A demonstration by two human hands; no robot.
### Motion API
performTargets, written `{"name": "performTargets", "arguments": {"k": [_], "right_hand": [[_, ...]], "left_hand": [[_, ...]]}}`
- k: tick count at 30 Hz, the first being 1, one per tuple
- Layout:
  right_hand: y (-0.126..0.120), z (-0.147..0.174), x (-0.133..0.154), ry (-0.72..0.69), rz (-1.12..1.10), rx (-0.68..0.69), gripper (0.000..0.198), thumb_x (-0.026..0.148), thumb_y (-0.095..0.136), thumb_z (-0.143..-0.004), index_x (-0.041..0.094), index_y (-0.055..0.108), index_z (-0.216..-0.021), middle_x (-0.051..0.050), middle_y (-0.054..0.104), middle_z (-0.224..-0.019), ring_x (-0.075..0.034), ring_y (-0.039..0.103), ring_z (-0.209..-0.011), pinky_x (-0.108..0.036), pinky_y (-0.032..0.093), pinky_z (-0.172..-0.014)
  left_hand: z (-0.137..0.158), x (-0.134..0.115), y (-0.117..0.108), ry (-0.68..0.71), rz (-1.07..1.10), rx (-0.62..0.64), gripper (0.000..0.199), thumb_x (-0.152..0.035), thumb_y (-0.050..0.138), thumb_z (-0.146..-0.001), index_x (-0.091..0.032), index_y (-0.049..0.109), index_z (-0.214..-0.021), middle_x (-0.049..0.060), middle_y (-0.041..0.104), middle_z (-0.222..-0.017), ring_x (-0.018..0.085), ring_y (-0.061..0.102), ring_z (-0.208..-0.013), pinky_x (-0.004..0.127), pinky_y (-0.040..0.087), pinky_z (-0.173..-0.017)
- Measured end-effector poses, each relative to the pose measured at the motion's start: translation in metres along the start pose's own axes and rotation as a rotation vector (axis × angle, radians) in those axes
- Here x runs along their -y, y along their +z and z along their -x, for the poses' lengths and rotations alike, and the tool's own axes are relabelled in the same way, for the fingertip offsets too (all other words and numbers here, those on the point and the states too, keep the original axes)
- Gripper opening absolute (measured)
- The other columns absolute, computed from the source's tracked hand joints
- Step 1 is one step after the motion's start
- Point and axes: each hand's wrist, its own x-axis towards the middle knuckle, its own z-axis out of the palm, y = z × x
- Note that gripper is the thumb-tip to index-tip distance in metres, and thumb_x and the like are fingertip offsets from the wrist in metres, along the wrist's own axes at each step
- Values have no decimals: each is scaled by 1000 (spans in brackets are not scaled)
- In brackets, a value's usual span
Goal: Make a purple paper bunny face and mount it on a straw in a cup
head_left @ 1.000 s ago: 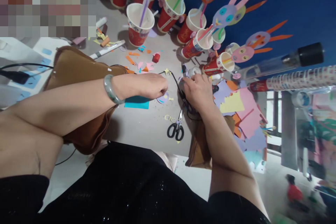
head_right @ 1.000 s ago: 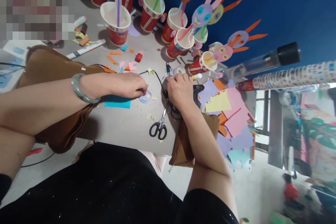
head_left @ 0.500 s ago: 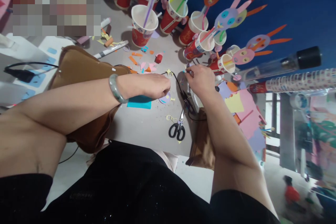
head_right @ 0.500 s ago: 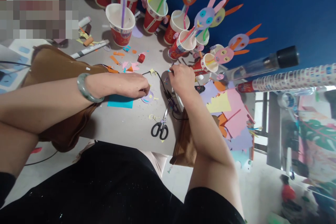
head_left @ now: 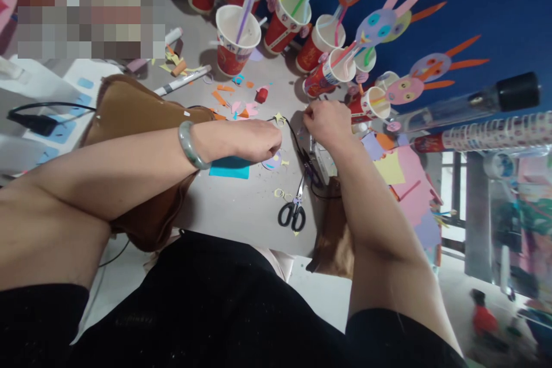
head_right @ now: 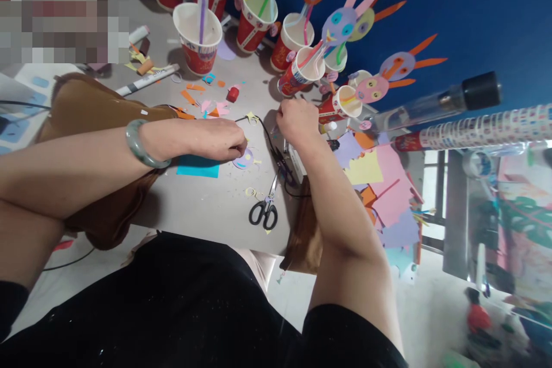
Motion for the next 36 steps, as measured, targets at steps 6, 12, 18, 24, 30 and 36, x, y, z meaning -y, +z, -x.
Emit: {"name": "performTargets", "arguments": {"k": [6,12,18,24,30,36], "right_hand": [[-5,35,-11,-49,-412,-90,13,24,66,-84,19,78,-85,-6,72,-76,-22,64,-73,-39,49,-76],[5,64,-18,25,-650,-154,16,31,69,-81,19,79,-82,-1,64,-61,-15,51,-58,-31,42,-62],[10,58,-20,-58,-603,-142,26,31,62,-87,19,82,-99,-4,72,-71,-18,59,-66,-33,44,-69],[10,58,-17,-7,-328,0,23,26,64,-83,20,82,-97,-6,75,-77,-23,64,-75,-36,43,-72],[8,54,-6,-1,-121,47,25,25,57,-89,19,80,-97,-12,79,-95,-29,67,-88,-39,43,-76],[6,61,-9,54,-376,7,10,23,62,-83,21,72,-85,-8,73,-79,-24,63,-76,-37,42,-72]], "left_hand": [[-2,-1,0,7,2,-6,28,-14,58,-85,-19,85,-93,7,76,-79,21,65,-77,34,38,-72],[-1,-2,0,-4,15,-2,28,-14,59,-87,-19,85,-98,6,77,-80,20,64,-78,32,38,-71],[3,-6,-6,14,-36,37,33,-12,54,-89,-18,83,-104,6,80,-88,18,62,-78,30,39,-72],[-2,-1,-2,37,-65,21,29,-17,55,-88,-21,83,-97,5,78,-84,18,65,-78,31,39,-68],[-2,-2,-3,35,-61,26,30,-16,55,-88,-21,83,-99,6,80,-88,20,67,-82,31,41,-72],[-2,-1,-2,17,-11,14,29,-17,57,-84,-21,84,-95,6,78,-82,21,66,-77,33,42,-72]]}}
